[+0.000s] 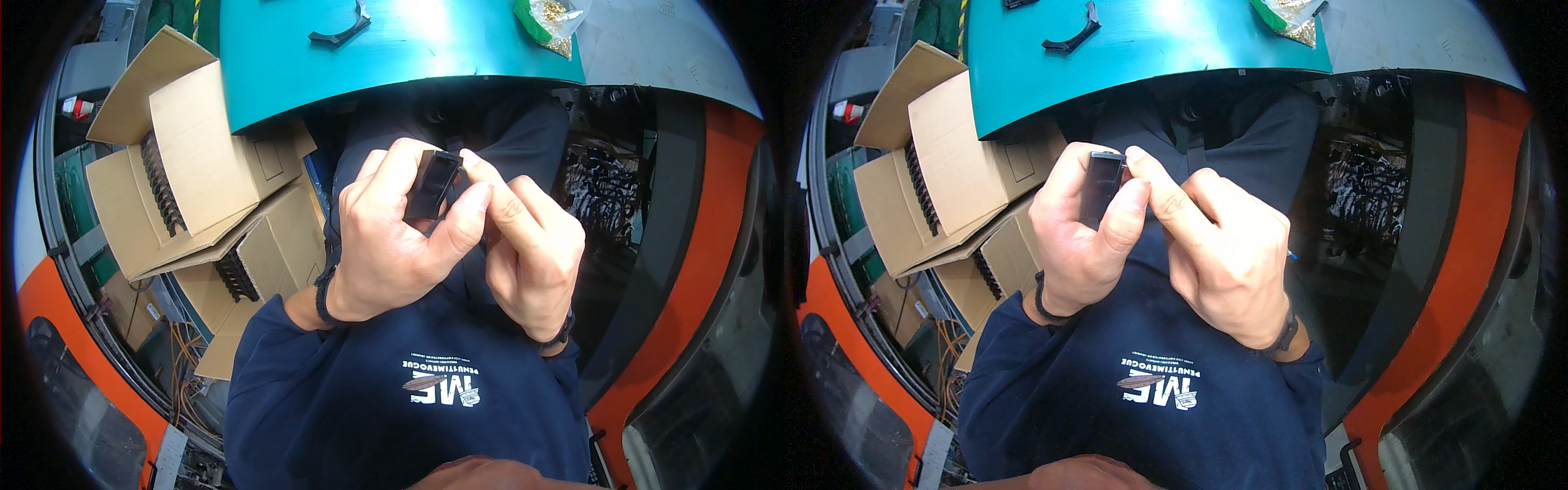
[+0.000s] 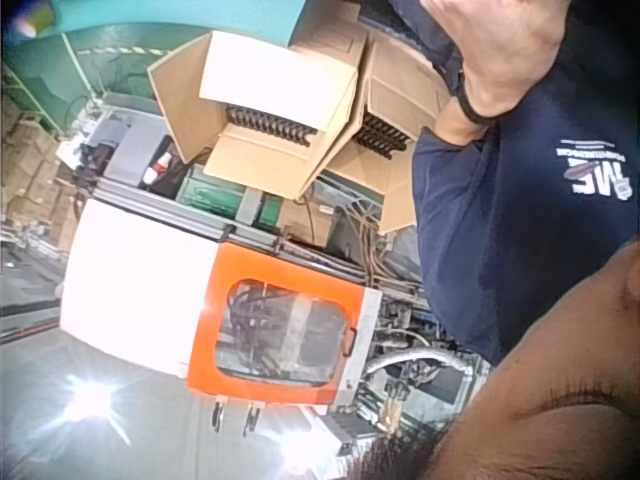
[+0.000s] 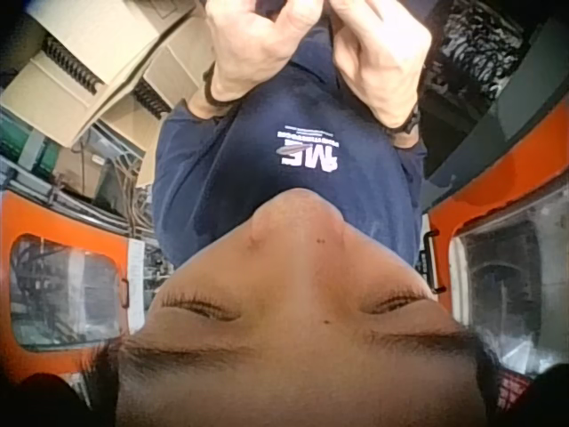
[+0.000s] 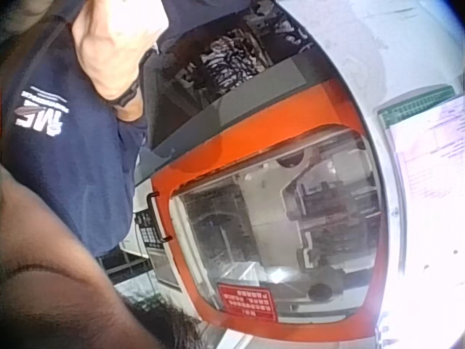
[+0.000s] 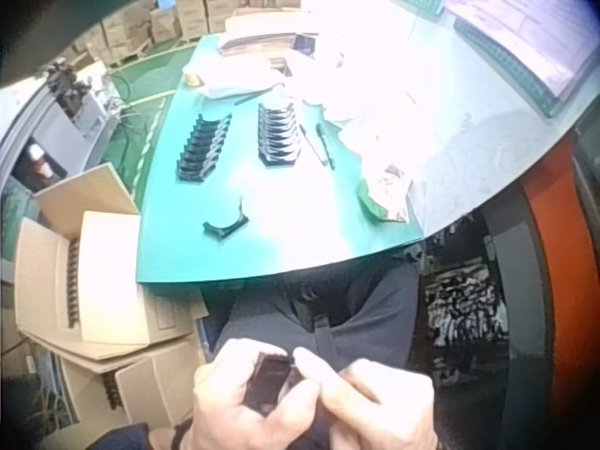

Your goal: Removing molded plastic parts from an injection molding machine, inspecting and deburring them, and packing them into a box.

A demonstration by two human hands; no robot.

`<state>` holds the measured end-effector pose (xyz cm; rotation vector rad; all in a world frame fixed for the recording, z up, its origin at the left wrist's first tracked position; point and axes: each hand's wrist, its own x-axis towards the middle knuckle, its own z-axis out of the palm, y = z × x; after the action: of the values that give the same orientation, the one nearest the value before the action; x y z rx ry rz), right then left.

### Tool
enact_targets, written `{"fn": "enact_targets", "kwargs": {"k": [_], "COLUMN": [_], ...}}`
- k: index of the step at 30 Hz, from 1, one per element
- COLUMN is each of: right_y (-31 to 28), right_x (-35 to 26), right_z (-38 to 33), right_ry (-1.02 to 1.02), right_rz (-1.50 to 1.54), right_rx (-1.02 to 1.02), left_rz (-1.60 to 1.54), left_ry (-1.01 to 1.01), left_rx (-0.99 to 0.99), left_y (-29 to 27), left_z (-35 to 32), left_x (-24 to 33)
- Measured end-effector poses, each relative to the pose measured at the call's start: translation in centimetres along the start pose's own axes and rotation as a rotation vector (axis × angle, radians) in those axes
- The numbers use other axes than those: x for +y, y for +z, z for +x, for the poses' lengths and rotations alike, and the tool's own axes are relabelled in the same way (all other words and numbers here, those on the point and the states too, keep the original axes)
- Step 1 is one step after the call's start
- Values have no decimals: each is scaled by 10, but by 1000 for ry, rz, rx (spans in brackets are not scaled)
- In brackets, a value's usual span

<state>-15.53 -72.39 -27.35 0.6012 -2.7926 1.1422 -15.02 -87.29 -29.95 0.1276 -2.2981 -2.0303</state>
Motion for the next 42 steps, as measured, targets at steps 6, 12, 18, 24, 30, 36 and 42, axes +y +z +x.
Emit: {"fn": "enact_targets", "kwargs": {"k": [6,12,18,24,30,36,42], "right_y": [0,1,0,-1,-1,-2,0], "right_x": [1,-1,-1,-1,1,0,2], "right_z": [0,2,1,1,-1,-1,-2], "right_ry": [-3,-3,-1,8,21,22,-15], "right_rz": [28,63,77,73,67,87,131], "right_rx": [-2,14,11,-2,-20,-28,-17], "left_rz": [44,59,69,67,57,59,17], "left_ry": [-4,5,17,11,20,13,21], "left_rx": [-20,-31,-40,-40,-41,-42,-40], "left_y": [-1,-2,-2,-2,-1,-2,-1], "left_z": [0,1,2,1,1,1,2], "left_x": [1,1,2,1,1,1,0]}}
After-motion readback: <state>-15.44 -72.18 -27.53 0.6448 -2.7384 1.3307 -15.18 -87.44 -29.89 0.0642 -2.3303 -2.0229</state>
